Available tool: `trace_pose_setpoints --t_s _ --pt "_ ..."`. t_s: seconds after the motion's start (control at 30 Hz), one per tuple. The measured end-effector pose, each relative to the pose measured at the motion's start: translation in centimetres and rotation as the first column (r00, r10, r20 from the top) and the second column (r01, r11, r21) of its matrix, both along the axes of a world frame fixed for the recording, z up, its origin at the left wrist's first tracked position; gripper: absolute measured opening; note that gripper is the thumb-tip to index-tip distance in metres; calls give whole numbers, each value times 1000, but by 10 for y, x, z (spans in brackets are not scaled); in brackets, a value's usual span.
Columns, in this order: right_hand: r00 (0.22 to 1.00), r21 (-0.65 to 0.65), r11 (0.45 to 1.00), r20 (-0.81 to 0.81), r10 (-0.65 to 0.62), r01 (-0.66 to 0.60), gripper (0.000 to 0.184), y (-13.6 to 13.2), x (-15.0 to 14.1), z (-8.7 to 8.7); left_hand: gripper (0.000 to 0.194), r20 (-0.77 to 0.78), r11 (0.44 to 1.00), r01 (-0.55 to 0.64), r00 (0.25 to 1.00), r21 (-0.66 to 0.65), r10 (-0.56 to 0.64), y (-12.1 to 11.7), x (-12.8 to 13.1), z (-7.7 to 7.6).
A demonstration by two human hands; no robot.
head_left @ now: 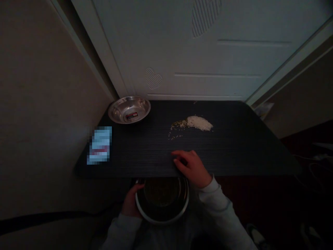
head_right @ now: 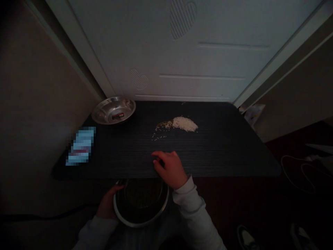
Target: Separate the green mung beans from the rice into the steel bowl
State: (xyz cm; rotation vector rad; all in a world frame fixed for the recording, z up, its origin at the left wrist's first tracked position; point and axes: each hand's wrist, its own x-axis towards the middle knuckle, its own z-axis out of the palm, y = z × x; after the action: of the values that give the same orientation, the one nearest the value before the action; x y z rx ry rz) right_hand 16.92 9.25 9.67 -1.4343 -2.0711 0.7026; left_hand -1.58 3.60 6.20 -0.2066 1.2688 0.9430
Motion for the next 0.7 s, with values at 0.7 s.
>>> trace_pose_setpoints --t_s 0.7 --pt "951 204 929 -72 -301 309 18 41 35 1 20 18 999 37 999 -22 -36 -2 4 -6"
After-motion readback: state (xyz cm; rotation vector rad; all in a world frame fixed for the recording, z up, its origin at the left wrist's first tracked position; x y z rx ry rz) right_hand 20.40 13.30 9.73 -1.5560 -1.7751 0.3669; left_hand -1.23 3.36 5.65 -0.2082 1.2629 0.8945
